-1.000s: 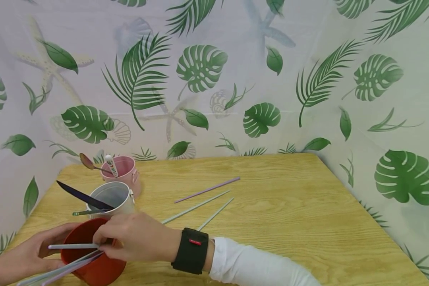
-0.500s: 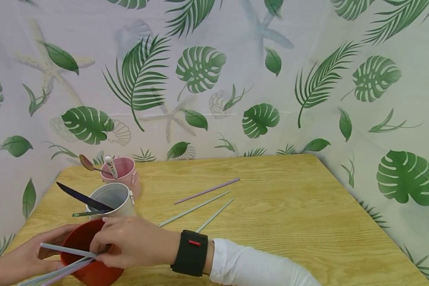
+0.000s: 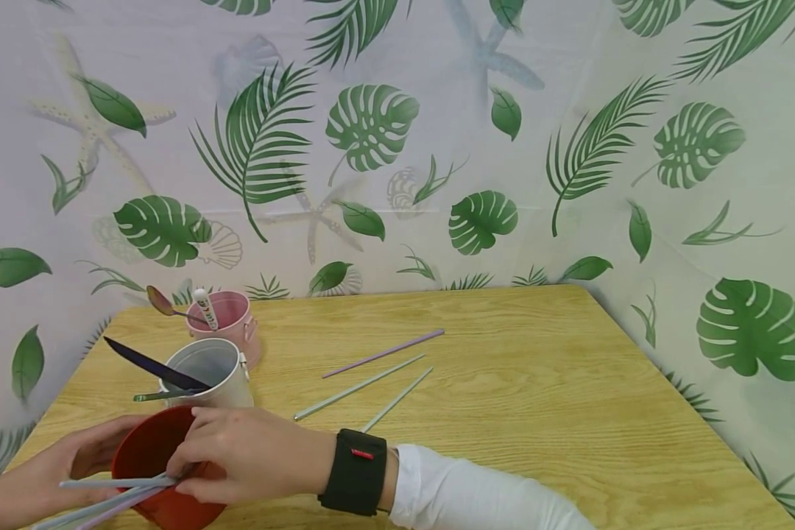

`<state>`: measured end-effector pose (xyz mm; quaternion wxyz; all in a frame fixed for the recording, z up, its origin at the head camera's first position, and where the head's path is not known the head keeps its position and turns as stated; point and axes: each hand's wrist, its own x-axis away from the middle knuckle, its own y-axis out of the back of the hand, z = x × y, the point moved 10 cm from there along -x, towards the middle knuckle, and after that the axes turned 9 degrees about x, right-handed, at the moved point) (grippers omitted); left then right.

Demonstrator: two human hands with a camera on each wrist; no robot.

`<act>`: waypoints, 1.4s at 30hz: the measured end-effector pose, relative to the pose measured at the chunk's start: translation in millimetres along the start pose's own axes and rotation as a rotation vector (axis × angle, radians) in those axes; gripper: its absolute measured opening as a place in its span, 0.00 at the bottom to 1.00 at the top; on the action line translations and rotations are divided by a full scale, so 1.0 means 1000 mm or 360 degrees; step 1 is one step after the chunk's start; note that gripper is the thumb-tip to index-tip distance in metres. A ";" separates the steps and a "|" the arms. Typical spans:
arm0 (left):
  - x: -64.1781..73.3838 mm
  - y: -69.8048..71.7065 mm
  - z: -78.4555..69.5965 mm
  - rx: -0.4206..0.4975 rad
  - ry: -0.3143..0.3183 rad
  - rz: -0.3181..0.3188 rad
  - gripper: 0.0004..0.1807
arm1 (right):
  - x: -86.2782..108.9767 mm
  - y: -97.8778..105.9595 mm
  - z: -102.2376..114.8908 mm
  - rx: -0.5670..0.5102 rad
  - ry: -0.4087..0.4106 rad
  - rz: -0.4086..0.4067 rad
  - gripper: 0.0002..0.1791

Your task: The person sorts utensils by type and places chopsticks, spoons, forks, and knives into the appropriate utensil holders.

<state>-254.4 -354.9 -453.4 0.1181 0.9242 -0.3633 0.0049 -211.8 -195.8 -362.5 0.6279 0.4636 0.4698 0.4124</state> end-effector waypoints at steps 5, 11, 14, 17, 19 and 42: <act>0.001 -0.002 0.001 -0.0010 0.0012 -0.0005 0.40 | 0.003 0.002 0.000 -0.0015 -0.0009 -0.0019 0.14; 0.001 -0.002 0.003 -0.0068 0.0031 -0.0056 0.41 | 0.012 0.016 0.002 -0.0073 -0.0006 -0.0166 0.13; 0.001 -0.001 0.002 -0.0064 0.0013 -0.0053 0.40 | 0.019 0.026 0.003 -0.0109 0.0006 -0.0298 0.13; 0.001 0.000 0.001 -0.0114 -0.0019 -0.0068 0.41 | 0.027 0.037 0.002 -0.0122 0.0009 -0.0414 0.13; 0.001 0.001 0.001 -0.0142 -0.0019 -0.0089 0.41 | 0.034 0.047 0.000 -0.0170 0.0010 -0.0502 0.13; 0.004 0.004 0.006 -0.0127 0.0107 -0.0187 0.36 | 0.091 0.106 -0.087 -0.0085 -0.0293 -0.0940 0.11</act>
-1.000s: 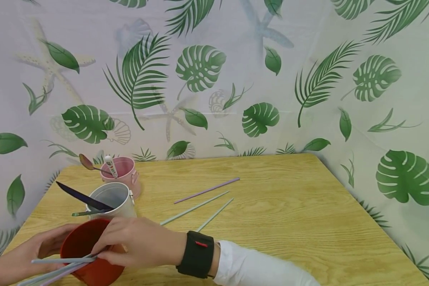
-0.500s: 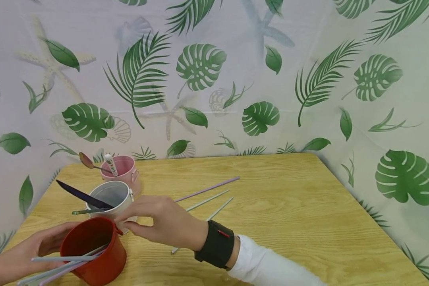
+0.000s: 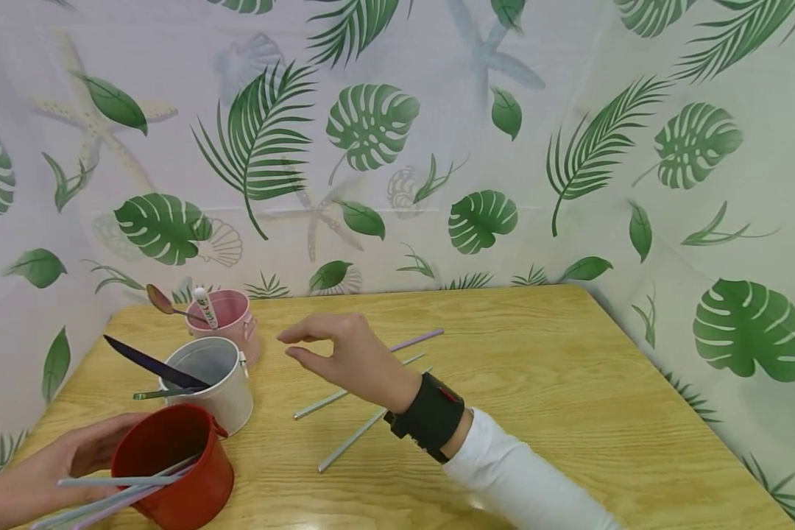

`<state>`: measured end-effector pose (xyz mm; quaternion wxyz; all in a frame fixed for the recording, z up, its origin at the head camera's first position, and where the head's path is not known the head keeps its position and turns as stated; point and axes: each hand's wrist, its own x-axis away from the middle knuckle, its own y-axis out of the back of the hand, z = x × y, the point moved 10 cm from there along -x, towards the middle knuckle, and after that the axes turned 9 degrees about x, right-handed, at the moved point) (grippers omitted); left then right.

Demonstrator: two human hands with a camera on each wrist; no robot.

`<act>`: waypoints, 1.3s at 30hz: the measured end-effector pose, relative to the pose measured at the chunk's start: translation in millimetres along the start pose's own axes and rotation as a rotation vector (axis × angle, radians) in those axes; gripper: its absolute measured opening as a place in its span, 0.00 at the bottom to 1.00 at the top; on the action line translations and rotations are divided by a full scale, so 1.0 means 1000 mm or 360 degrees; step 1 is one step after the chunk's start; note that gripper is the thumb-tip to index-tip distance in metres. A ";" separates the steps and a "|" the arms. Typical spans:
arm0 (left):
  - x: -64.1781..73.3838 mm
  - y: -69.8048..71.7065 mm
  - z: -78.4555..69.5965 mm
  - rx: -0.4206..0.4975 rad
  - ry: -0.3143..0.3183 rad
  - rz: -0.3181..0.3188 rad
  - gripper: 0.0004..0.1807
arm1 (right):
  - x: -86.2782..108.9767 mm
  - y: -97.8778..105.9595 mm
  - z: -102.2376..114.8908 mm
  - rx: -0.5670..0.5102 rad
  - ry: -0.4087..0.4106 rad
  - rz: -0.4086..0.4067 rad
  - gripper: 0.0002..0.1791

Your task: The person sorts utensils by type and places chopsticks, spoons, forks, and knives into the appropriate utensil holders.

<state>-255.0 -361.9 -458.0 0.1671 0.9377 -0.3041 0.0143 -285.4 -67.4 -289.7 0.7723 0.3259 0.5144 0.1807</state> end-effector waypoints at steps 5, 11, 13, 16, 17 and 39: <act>0.000 0.000 0.000 -0.0024 -0.0001 -0.0019 0.35 | 0.007 0.001 -0.036 0.0002 -0.0200 0.0075 0.12; 0.001 0.000 -0.001 -0.0015 0.0020 -0.0023 0.35 | 0.019 0.002 -0.078 -0.0016 -0.0402 0.0105 0.14; 0.001 -0.001 -0.002 -0.0002 0.0014 -0.0014 0.35 | 0.022 0.004 -0.089 -0.0012 -0.0441 0.0103 0.14; 0.000 -0.003 -0.005 0.0014 -0.0014 0.0005 0.36 | 0.027 0.006 -0.103 0.0025 -0.0492 0.0118 0.14; -0.001 -0.003 -0.005 0.0024 -0.0012 0.0009 0.36 | 0.029 0.007 -0.108 0.0035 -0.0509 0.0124 0.14; -0.001 -0.004 -0.009 0.0026 -0.0030 0.0032 0.36 | 0.067 0.006 -0.181 0.0340 -0.0792 0.0554 0.10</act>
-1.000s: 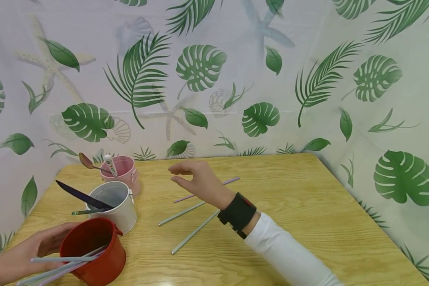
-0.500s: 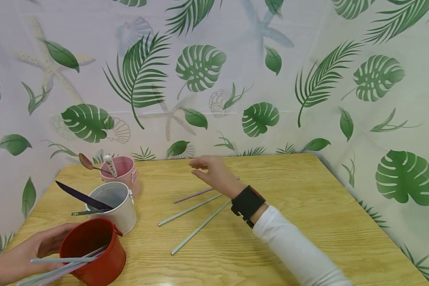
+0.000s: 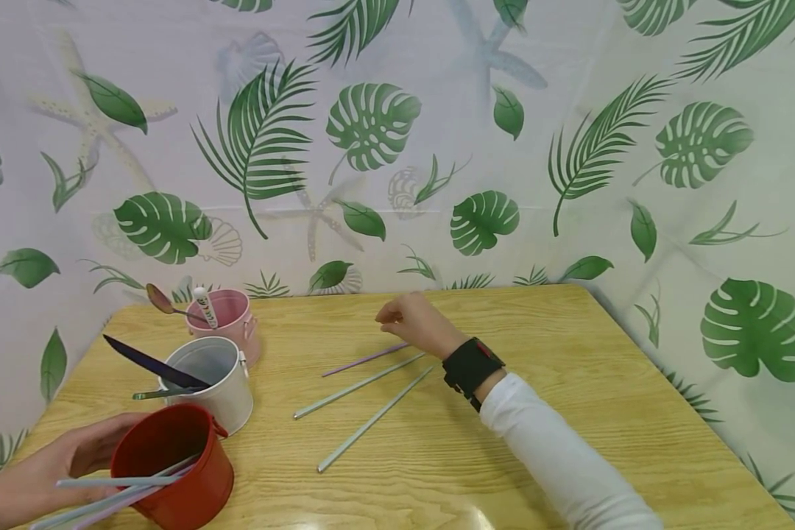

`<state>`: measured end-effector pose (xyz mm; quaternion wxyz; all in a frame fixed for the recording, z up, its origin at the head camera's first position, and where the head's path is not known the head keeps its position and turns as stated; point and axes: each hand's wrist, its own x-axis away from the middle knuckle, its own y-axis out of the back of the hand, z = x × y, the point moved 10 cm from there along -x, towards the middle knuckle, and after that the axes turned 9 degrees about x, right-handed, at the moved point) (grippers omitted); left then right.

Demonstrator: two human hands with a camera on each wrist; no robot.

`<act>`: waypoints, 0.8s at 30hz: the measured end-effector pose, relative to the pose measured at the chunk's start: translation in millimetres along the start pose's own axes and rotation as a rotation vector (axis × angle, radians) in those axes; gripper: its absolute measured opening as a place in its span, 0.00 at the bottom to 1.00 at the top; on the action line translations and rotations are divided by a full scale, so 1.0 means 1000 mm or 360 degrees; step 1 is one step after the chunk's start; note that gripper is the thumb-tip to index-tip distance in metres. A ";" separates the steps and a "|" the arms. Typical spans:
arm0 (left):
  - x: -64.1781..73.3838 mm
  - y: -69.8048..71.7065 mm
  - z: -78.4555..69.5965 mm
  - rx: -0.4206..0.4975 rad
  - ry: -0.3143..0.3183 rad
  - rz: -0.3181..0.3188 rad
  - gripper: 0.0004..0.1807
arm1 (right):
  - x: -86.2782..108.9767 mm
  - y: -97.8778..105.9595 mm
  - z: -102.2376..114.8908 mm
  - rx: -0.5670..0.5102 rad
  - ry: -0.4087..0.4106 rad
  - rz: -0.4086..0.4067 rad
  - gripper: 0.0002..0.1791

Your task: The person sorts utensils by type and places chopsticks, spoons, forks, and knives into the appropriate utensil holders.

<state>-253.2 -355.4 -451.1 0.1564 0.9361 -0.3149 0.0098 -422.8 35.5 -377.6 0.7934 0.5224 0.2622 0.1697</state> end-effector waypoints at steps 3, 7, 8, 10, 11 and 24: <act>0.000 0.000 -0.002 0.0027 -0.0023 0.0028 0.35 | 0.000 -0.003 -0.007 -0.0005 -0.0013 0.0050 0.10; -0.001 0.001 -0.003 0.0011 -0.0040 0.0036 0.35 | 0.000 -0.008 -0.013 -0.0007 -0.0009 0.0119 0.10; -0.001 0.002 -0.003 0.0003 -0.0041 0.0036 0.35 | 0.000 -0.010 -0.014 0.0000 -0.0010 0.0142 0.09; -0.001 0.004 -0.003 -0.0022 -0.0045 0.0029 0.36 | 0.000 -0.014 -0.015 0.0031 -0.0005 0.0181 0.09; -0.001 0.004 -0.003 -0.0021 -0.0046 0.0033 0.36 | -0.001 -0.016 -0.016 0.0057 -0.0002 0.0202 0.09; 0.000 0.006 -0.006 -0.0059 -0.0084 0.0041 0.41 | -0.003 -0.039 -0.017 0.0172 0.0018 0.0278 0.10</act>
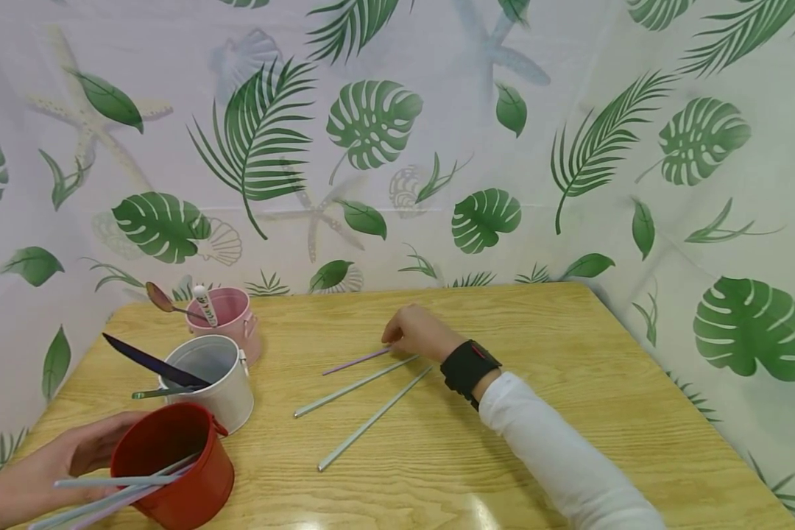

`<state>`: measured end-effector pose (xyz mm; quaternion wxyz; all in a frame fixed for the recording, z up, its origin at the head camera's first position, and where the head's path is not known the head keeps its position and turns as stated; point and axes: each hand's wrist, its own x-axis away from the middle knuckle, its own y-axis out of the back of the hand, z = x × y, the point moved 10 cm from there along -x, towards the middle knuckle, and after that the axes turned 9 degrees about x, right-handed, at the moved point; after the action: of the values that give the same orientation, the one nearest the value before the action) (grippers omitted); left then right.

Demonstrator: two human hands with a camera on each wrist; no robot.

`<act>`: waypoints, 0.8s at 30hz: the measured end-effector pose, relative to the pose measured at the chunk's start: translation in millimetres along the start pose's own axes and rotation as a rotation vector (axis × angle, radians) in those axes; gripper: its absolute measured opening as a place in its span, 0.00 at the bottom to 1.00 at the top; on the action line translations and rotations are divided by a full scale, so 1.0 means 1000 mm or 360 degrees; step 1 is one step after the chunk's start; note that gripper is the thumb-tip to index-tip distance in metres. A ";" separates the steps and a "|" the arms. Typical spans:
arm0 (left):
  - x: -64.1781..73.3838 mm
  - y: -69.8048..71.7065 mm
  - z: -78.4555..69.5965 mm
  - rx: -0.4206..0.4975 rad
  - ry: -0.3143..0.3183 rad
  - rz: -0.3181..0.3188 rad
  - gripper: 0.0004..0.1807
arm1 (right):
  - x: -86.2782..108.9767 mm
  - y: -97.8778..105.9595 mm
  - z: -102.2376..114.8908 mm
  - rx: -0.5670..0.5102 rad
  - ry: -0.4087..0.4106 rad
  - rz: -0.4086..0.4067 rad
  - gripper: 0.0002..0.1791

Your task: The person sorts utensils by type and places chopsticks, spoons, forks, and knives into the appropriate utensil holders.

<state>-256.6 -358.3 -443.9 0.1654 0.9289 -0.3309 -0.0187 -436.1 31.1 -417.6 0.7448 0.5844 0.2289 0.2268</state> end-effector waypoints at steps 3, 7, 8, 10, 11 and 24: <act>0.000 0.000 -0.001 -0.0021 -0.0003 -0.0012 0.41 | -0.001 -0.003 0.002 -0.0005 0.0018 0.0007 0.10; 0.001 0.000 0.000 -0.0023 0.0028 -0.0030 0.39 | -0.003 -0.005 0.005 0.0046 0.0047 0.0008 0.08; 0.001 0.000 0.001 -0.0021 0.0042 -0.0033 0.38 | -0.003 -0.005 0.006 0.0065 0.0053 0.0006 0.08; 0.000 0.000 0.001 -0.0024 0.0064 -0.0044 0.37 | -0.004 -0.005 0.007 0.0093 0.0055 0.0004 0.08; 0.000 0.000 0.002 -0.0026 0.0071 -0.0048 0.37 | -0.004 -0.005 0.007 0.0107 0.0053 0.0006 0.08; 0.001 0.002 0.006 -0.0048 0.0064 -0.0039 0.36 | -0.007 -0.006 0.013 0.0210 0.0092 0.0023 0.06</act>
<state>-258.0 -361.8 -448.9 0.1857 0.9305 -0.3157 -0.0069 -433.4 15.8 -420.0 0.6961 0.6269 0.2606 0.2334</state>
